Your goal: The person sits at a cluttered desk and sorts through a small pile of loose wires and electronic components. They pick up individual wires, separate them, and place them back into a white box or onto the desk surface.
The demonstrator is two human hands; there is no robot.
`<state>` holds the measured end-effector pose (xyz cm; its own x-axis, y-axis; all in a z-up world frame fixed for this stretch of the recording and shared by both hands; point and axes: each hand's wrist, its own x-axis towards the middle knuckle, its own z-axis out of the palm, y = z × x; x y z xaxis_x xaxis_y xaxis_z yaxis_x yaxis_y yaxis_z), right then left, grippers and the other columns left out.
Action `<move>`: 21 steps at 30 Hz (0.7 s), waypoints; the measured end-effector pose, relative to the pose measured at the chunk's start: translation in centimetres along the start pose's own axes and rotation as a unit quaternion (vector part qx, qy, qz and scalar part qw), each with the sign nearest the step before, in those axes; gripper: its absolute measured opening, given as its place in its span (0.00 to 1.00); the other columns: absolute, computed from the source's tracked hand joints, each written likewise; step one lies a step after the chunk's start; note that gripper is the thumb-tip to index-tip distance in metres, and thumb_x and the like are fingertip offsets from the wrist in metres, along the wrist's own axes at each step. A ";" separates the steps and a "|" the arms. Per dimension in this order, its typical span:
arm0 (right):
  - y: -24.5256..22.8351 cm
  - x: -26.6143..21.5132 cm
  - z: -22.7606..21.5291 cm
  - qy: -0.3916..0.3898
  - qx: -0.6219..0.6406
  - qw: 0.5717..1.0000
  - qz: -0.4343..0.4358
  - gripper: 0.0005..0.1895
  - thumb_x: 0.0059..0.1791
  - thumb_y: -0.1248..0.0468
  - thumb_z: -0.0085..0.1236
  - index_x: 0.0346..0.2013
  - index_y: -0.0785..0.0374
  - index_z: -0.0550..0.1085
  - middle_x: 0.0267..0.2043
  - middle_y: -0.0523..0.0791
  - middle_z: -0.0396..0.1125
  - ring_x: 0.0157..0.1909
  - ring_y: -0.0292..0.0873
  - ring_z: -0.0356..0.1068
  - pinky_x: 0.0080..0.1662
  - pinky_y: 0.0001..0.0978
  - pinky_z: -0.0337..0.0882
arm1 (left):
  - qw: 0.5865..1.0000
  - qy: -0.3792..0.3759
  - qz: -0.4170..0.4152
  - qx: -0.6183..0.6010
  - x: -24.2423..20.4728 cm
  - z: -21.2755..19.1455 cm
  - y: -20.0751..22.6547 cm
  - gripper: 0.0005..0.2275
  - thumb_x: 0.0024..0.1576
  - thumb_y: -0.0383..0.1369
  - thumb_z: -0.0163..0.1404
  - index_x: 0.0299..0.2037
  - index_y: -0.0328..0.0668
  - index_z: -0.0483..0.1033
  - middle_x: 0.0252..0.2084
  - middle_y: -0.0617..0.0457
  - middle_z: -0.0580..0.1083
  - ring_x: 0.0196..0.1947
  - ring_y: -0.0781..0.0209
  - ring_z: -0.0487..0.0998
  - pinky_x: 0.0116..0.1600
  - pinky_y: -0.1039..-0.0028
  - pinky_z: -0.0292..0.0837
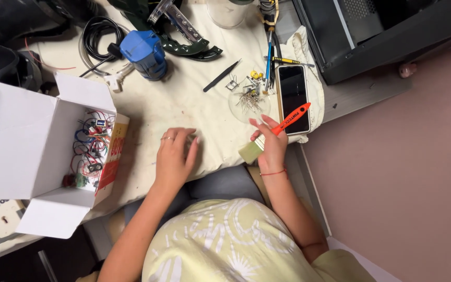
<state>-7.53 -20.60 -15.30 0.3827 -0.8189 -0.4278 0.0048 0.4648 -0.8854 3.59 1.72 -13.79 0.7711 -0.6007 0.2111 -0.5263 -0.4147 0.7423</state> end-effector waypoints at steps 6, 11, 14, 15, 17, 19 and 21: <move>1.4 -3.5 0.0 -0.046 -0.016 0.998 0.038 0.19 0.47 0.77 0.56 0.52 0.77 0.68 0.41 0.65 0.73 0.19 0.36 0.66 0.25 0.28 0.73 | 0.997 0.036 -0.050 -0.040 -3.6 -0.9 -1.5 0.07 0.61 0.33 0.56 0.48 0.46 0.79 0.39 0.56 0.73 0.38 0.57 0.79 0.44 0.67 0.77; 1.7 -6.3 1.7 -0.108 -0.047 0.991 0.059 0.18 0.48 0.76 0.58 0.52 0.76 0.68 0.40 0.64 0.74 0.19 0.35 0.65 0.25 0.29 0.74 | 0.992 0.069 -0.083 -0.064 -5.3 -2.4 -1.6 0.06 0.62 0.30 0.55 0.47 0.44 0.79 0.37 0.56 0.74 0.35 0.59 0.80 0.38 0.72 0.78; 2.4 -7.7 2.7 -0.153 -0.071 0.983 0.069 0.18 0.48 0.75 0.59 0.52 0.76 0.68 0.40 0.63 0.74 0.19 0.34 0.65 0.24 0.28 0.74 | 0.988 0.104 -0.090 -0.063 -6.4 -3.0 -2.5 0.06 0.60 0.28 0.56 0.46 0.43 0.80 0.36 0.55 0.75 0.34 0.58 0.80 0.35 0.73 0.78; 2.5 -8.2 3.3 -0.172 -0.081 0.979 0.074 0.18 0.48 0.75 0.59 0.51 0.75 0.68 0.40 0.63 0.74 0.19 0.34 0.65 0.24 0.28 0.74 | 0.988 0.118 -0.086 -0.057 -6.8 -3.1 -3.0 0.07 0.60 0.27 0.57 0.47 0.43 0.80 0.37 0.55 0.75 0.34 0.59 0.80 0.34 0.74 0.78; 3.3 -8.8 3.9 -0.195 -0.090 0.973 0.079 0.18 0.48 0.74 0.60 0.51 0.75 0.68 0.39 0.63 0.74 0.19 0.35 0.65 0.24 0.28 0.74 | 0.986 0.129 -0.096 -0.053 -7.3 -4.1 -2.8 0.07 0.59 0.26 0.57 0.47 0.42 0.79 0.37 0.54 0.75 0.33 0.58 0.80 0.34 0.73 0.78; 4.1 -9.2 4.5 -0.216 -0.098 0.968 0.081 0.18 0.48 0.74 0.61 0.51 0.75 0.68 0.39 0.63 0.74 0.18 0.35 0.65 0.24 0.29 0.74 | 0.984 0.139 -0.103 -0.051 -7.7 -4.7 -2.7 0.07 0.59 0.25 0.56 0.46 0.40 0.79 0.37 0.53 0.75 0.32 0.57 0.80 0.34 0.72 0.79; 5.0 -9.5 5.0 -0.247 -0.102 0.960 0.084 0.19 0.47 0.74 0.62 0.51 0.76 0.68 0.38 0.63 0.74 0.17 0.37 0.66 0.23 0.31 0.75 | 0.982 0.158 -0.101 -0.035 -8.1 -4.9 -2.9 0.08 0.59 0.26 0.57 0.48 0.41 0.80 0.39 0.52 0.76 0.34 0.55 0.80 0.34 0.70 0.79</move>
<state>-6.48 -8.81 -14.80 0.7538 -0.4550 -0.4741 -0.2576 0.4592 -0.8502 0.62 11.11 -14.57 0.9360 -0.2635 0.2333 -0.3332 -0.4497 0.8287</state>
